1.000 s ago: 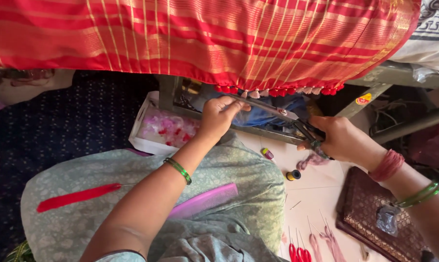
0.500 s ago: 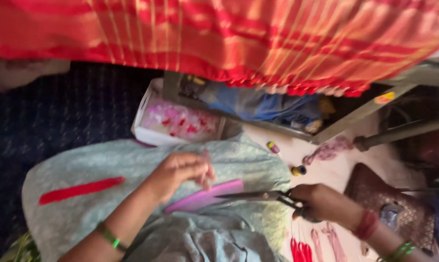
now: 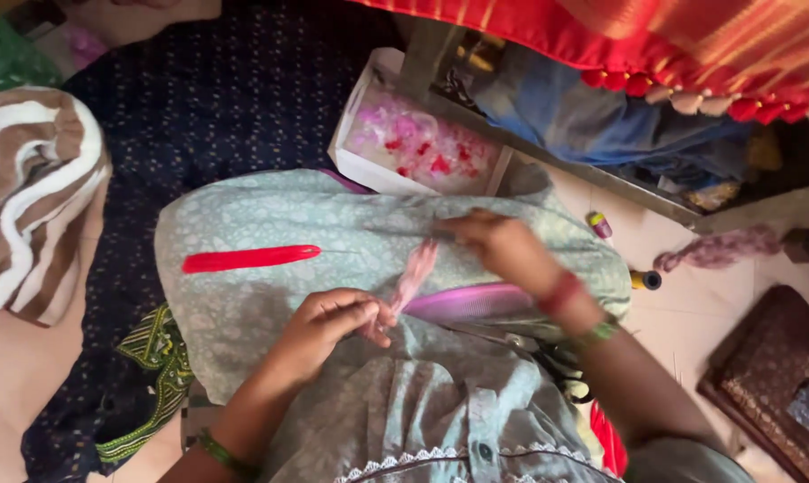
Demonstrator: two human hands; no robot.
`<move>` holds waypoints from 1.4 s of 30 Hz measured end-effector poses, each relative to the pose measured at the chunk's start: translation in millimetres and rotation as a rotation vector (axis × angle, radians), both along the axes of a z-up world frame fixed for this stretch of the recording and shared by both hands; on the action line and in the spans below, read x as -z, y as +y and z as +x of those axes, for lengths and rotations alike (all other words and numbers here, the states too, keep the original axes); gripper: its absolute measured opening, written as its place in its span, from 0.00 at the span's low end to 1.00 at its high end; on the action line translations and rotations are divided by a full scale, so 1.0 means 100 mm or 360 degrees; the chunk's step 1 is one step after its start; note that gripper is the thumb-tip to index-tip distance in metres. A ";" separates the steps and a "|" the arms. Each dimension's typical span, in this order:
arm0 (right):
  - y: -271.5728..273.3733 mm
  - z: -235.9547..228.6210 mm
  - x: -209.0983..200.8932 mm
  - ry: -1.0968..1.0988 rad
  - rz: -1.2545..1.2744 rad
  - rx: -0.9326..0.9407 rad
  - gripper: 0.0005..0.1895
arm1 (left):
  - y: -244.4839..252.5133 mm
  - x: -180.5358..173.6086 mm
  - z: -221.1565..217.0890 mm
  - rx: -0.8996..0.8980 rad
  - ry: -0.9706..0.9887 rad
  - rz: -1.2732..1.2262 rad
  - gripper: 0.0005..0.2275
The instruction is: The person is attaching and finishing a decorative red and gold border with tassels to a piece of fabric.
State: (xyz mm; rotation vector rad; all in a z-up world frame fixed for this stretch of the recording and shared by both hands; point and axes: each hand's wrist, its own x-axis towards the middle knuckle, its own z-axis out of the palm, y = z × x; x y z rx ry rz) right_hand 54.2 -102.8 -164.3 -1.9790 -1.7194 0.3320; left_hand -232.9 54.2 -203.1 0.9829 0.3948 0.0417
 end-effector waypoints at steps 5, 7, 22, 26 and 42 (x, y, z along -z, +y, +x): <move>0.36 0.04 0.31 -0.0314 -0.0158 -0.0122 0.12 | 0.32 -0.23 0.06 -0.0098 0.0002 0.0183 0.11; 0.24 0.29 0.31 -0.0304 0.0279 0.0110 0.15 | 0.46 -0.21 0.15 -0.0239 -0.0146 0.0196 0.10; -0.02 0.09 -0.86 0.0152 0.0796 0.1229 0.16 | 0.99 -0.30 1.66 -0.0186 -0.0271 0.1584 0.12; 0.20 -0.19 -1.08 -0.0033 0.0641 0.0605 0.11 | 0.55 -0.67 1.79 -0.0174 -0.1083 0.1967 0.20; -0.98 0.21 -1.55 0.0776 0.1840 0.1000 0.07 | 0.64 -0.12 1.64 0.0340 -0.0649 0.2463 0.11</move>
